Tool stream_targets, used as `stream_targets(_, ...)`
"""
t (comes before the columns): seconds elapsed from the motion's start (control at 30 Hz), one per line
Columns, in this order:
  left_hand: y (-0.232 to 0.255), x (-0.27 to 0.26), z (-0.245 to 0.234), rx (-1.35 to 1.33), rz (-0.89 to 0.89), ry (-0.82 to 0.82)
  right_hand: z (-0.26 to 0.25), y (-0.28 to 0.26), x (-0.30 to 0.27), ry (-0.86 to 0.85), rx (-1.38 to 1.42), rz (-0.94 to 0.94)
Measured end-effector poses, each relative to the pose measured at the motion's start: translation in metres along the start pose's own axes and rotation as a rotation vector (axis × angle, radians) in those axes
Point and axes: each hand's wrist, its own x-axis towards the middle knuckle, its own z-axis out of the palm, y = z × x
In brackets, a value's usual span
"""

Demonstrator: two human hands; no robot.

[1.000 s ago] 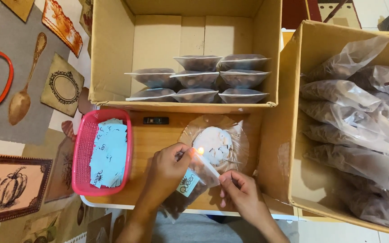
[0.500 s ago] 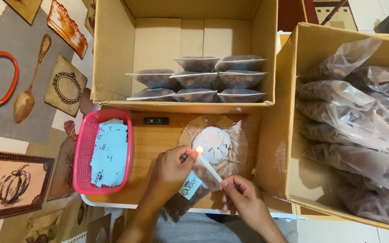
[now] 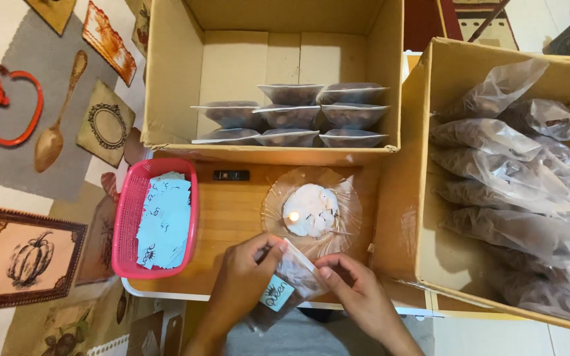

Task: Sealing small plastic bags containing food items using a candle flame as a heat source.

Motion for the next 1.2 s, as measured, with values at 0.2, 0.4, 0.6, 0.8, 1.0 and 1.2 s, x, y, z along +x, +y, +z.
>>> stream_targets(0.2, -0.012, -0.018, 0.011, -0.284, 0.116, -0.06, 0.013, -0.029, -0.008, 0.097, -0.057, -0.157)
stream_targets(0.4, -0.028, -0.027, 0.017, -0.427, 0.288, -0.03, 0.016, -0.031, -0.017, 0.069, -0.078, -0.343)
stream_targets(0.6, -0.034, -0.035, 0.02, -0.545, 0.45, 0.0, 0.014, -0.047, -0.032, 0.076, -0.184, -0.439)
stream_targets(0.8, -0.045, -0.038, 0.026, -0.781, 0.371, 0.109, 0.01, -0.054, -0.042, 0.113, -0.243, -0.551)
stream_targets(1.0, -0.044, -0.044, 0.032, -0.659, 0.591, 0.148, 0.009, -0.057, -0.049, 0.09, -0.232, -0.553)
stream_targets(1.2, -0.039, -0.055, 0.026, -0.569, 0.674, 0.257, 0.004, -0.048, -0.047, 0.161, -0.353, -0.699)
